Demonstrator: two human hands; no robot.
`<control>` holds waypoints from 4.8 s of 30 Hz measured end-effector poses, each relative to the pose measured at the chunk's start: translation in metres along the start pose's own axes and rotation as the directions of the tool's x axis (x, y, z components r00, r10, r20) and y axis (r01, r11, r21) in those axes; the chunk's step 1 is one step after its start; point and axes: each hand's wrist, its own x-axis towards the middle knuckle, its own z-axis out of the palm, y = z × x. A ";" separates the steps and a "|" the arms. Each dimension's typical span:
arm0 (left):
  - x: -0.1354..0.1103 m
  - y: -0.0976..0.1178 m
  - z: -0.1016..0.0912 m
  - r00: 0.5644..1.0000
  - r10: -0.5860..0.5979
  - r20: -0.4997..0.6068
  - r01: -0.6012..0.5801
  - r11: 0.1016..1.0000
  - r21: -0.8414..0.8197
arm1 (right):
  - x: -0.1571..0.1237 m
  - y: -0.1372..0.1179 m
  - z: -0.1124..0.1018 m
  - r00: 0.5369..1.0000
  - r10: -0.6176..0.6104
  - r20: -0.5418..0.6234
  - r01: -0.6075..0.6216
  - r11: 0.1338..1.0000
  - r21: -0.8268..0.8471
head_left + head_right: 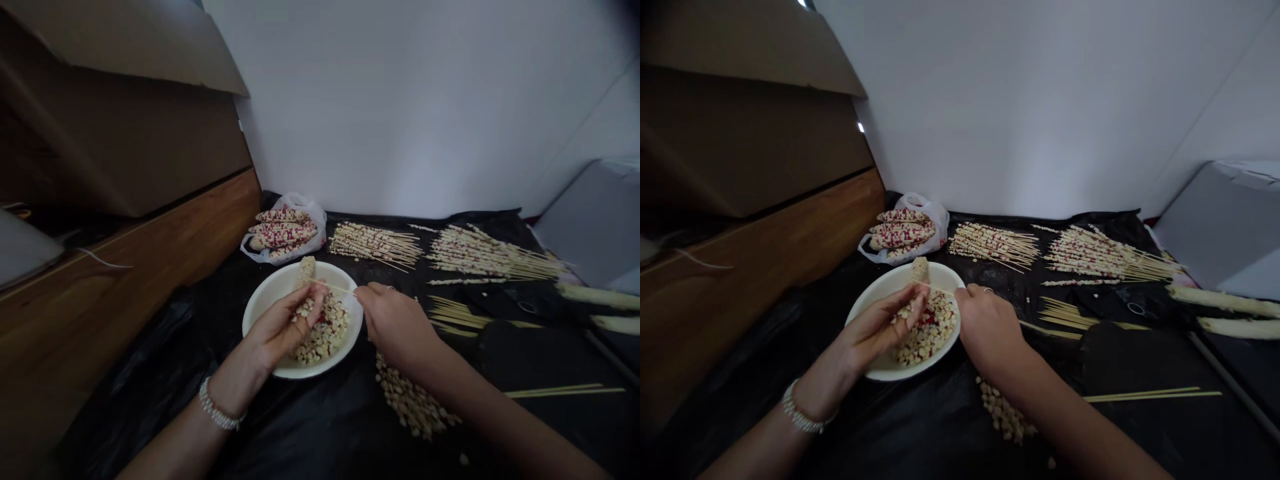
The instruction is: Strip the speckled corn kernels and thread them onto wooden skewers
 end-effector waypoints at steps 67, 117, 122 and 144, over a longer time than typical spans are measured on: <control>-0.001 -0.030 0.019 0.963 -0.170 0.210 0.119 0.965 0.234 | -0.037 0.054 0.000 0.956 -0.055 -0.289 0.078 0.995 0.068; 0.001 -0.030 -0.007 0.961 -0.037 0.273 -0.072 0.922 0.381 | -0.056 0.046 0.040 0.752 -0.332 -0.570 0.273 0.943 -0.189; -0.006 -0.035 -0.004 0.961 -0.001 0.276 -0.121 0.897 0.426 | -0.061 0.040 0.038 0.743 -0.390 -0.544 0.270 0.918 -0.290; 0.001 -0.039 -0.005 0.966 0.022 0.259 -0.147 0.868 0.474 | -0.061 0.039 0.040 0.736 -0.331 -0.590 0.264 0.944 -0.200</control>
